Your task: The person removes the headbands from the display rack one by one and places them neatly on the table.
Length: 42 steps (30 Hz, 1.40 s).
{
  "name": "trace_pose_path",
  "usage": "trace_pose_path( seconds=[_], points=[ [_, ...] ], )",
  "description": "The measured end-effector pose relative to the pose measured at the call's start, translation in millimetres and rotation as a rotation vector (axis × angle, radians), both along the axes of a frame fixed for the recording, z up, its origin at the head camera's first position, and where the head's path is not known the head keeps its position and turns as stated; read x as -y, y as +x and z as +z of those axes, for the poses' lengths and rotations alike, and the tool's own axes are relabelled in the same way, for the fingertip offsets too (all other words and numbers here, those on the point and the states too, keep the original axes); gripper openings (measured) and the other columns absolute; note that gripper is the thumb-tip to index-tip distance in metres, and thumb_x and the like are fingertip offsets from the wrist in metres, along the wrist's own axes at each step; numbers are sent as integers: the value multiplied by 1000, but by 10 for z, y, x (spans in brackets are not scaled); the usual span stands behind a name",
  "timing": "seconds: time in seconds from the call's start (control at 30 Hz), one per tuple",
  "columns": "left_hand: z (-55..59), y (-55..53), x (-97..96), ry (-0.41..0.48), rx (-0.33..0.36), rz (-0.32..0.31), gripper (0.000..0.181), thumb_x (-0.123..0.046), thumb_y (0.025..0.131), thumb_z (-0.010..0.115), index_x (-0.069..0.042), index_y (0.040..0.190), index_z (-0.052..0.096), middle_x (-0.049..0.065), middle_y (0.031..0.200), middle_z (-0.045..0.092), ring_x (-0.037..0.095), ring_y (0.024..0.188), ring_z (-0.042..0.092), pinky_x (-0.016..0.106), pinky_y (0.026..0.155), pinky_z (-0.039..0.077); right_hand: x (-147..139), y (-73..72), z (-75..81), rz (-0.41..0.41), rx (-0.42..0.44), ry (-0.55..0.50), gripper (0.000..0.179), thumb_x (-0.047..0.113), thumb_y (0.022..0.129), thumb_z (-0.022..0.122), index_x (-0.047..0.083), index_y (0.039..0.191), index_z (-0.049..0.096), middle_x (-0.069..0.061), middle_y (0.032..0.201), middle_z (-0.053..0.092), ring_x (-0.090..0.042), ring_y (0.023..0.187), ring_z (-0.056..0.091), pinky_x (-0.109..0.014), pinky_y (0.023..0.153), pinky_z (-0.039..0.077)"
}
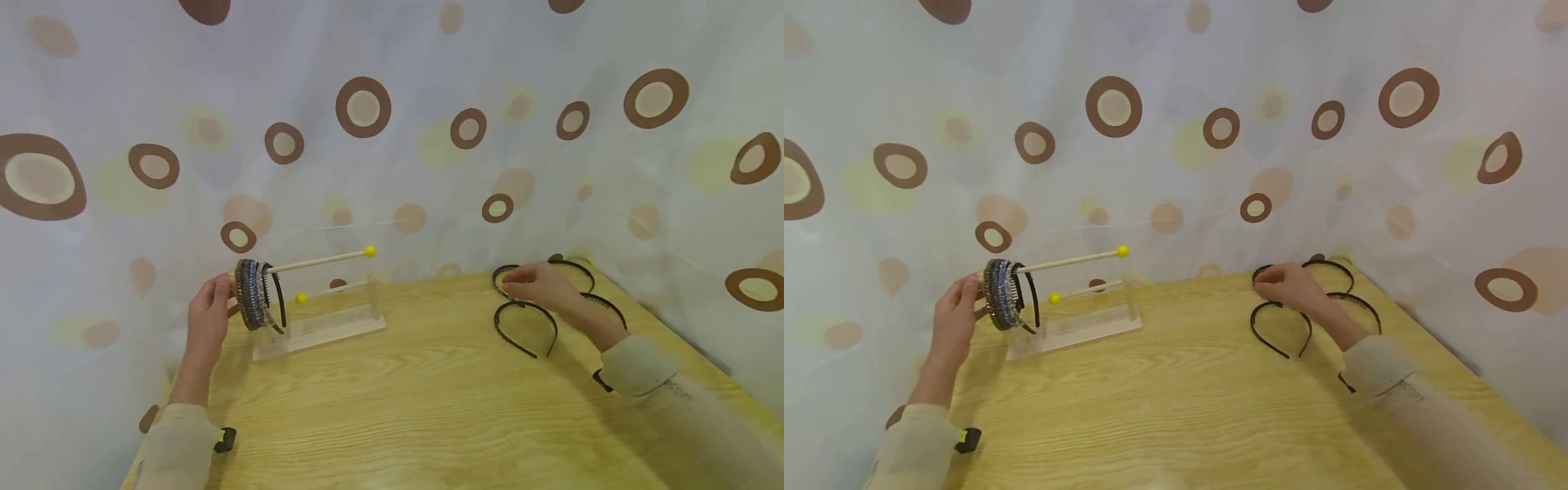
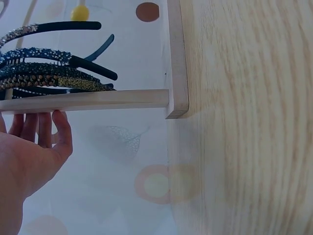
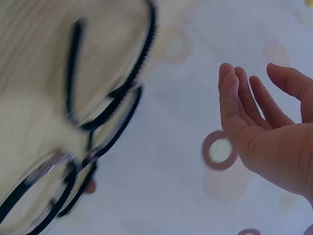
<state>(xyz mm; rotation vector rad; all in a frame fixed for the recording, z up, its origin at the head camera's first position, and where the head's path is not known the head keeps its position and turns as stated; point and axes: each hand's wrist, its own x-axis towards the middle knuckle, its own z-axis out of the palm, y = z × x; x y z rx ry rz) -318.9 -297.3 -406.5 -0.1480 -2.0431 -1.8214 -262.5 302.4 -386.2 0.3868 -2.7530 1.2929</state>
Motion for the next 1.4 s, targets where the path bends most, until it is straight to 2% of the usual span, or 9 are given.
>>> trace_pose_path(
  seconds=[0.13, 0.2, 0.27, 0.37, 0.43, 0.7, 0.9, 1.13, 1.4],
  points=[
    [110, 141, -61, -6, 15, -3, 54, -42, 108, 48, 1, 139, 56, 0, 109, 60, 13, 109, 56, 20, 85, 55, 420, -80, 94, 70, 11, -83, 36, 25, 104, 65, -2, 128, 65, -15, 113, 70, -31, 103, 67, -44, 89, 57],
    [125, 160, -79, -16, 21, -4, 54, -42, 109, 47, 2, 140, 54, 2, 112, 59, 14, 110, 56, 22, 87, 55, 647, -124, 107, 99, 11, -137, 34, 25, 103, 66, -1, 125, 67, -14, 109, 71, -33, 103, 67, -41, 89, 58],
    [115, 147, -93, -18, 18, -3, 55, -43, 108, 46, 1, 140, 54, 3, 113, 59, 15, 111, 55, 24, 89, 55, 886, -161, 113, 125, 16, -191, 31, 25, 101, 68, 1, 121, 69, -13, 108, 71, -34, 103, 67, -40, 89, 58],
    [20, 22, -113, -14, 8, -8, 56, -47, 107, 46, -3, 141, 55, 5, 117, 58, 16, 113, 54, 26, 90, 55, 1232, -201, 90, 155, 3, -279, 27, 25, 100, 70, 2, 116, 72, -16, 105, 72, -35, 100, 68, -40, 87, 59],
    [2, 1, -157, -6, -1, -14, 58, -49, 106, 47, -3, 141, 55, 6, 118, 58, 17, 113, 55, 27, 90, 55, 1465, -224, 68, 175, 6, -335, 26, 25, 100, 71, 3, 114, 73, -16, 103, 72, -33, 99, 69, -42, 88, 58],
    [-30, 25, -332, 9, -17, -30, 62, -53, 105, 48, -3, 141, 56, 9, 120, 59, 19, 114, 56, 28, 90, 56, 2338, -303, 29, 299, 30, -502, 21, 21, 98, 72, 3, 110, 74, -13, 100, 74, -31, 96, 71, -43, 89, 58],
    [-4, 40, -377, 21, -33, -23, 65, -56, 103, 49, -3, 140, 57, 10, 120, 59, 21, 115, 56, 34, 95, 55, 2907, -359, 33, 347, 13, -592, 25, 21, 99, 72, 0, 112, 72, -20, 107, 72, -34, 99, 69, -44, 91, 57],
    [-11, 70, -423, 21, -24, -17, 64, -56, 103, 48, -3, 139, 56, 10, 120, 60, 21, 114, 56, 37, 95, 55, 3391, -322, -117, 261, 3, -485, 28, 26, 94, 77, 7, 113, 74, -3, 103, 72, -23, 89, 68, -44, 80, 58],
    [-40, 88, -467, -6, -26, -40, 64, -56, 104, 47, -4, 139, 57, 13, 124, 60, 23, 117, 55, 41, 97, 54, 3531, -312, -284, 222, -24, -429, 19, 16, 91, 80, 6, 107, 77, 1, 101, 72, -16, 84, 68, -30, 74, 58]
  ],
)
